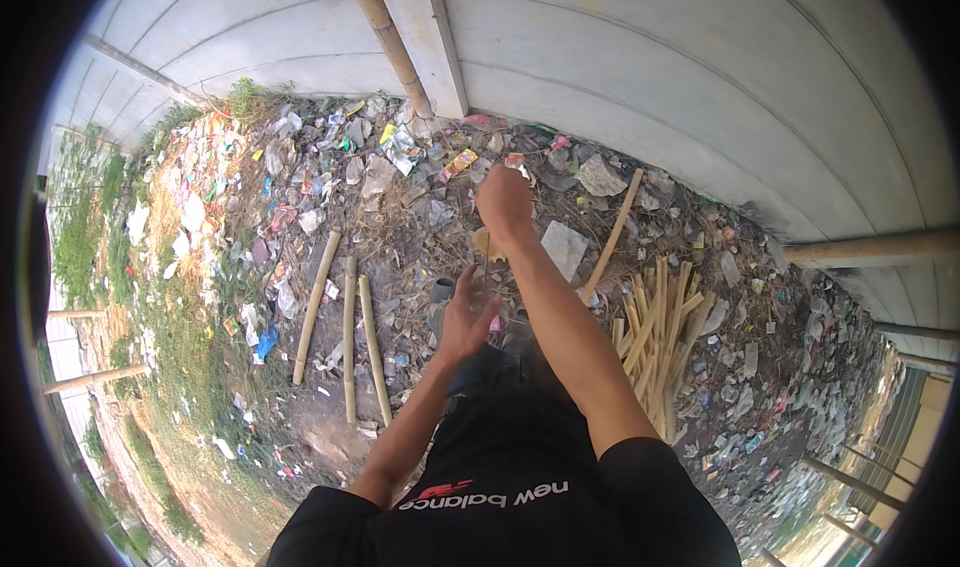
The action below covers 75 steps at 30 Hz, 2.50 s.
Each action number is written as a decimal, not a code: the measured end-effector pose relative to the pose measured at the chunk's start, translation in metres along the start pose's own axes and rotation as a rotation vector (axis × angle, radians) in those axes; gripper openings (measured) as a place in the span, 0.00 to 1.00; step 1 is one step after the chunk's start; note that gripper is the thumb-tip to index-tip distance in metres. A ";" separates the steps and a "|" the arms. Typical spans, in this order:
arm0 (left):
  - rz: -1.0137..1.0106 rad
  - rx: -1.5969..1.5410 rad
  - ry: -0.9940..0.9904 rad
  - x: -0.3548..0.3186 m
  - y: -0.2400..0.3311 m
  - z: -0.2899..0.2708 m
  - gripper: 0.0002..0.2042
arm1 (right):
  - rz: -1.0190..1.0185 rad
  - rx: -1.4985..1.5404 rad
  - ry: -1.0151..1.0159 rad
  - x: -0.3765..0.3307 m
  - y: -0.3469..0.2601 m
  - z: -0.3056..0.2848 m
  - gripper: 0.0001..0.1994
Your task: The person sits on the ground and uses a machete and a wooden stick to split a long bamboo pole into thin strips. They repeatedly strike the bamboo against a fixed pole to separate the sections and then gather the resulting strips.
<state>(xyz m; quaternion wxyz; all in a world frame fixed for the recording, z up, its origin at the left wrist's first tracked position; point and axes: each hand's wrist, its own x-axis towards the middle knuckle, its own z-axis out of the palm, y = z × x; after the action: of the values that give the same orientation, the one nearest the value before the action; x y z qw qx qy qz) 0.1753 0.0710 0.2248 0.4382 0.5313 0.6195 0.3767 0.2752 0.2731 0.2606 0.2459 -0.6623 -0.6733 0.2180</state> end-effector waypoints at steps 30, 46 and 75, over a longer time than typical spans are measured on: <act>0.165 0.200 0.240 0.030 -0.028 0.028 0.20 | -0.049 0.144 0.001 -0.084 0.067 0.042 0.16; 0.266 0.275 0.171 0.032 -0.038 0.017 0.23 | -0.014 0.120 -0.043 -0.083 0.067 0.036 0.12; 0.045 0.311 0.114 0.037 -0.015 0.038 0.21 | 0.253 0.449 -0.927 -0.066 0.000 -0.079 0.42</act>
<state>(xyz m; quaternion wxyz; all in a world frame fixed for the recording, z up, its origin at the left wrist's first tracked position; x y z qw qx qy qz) 0.2043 0.1055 0.1927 0.3062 0.5841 0.6823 0.3155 0.3245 0.2046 0.3192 0.0299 -0.5033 -0.5630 0.6549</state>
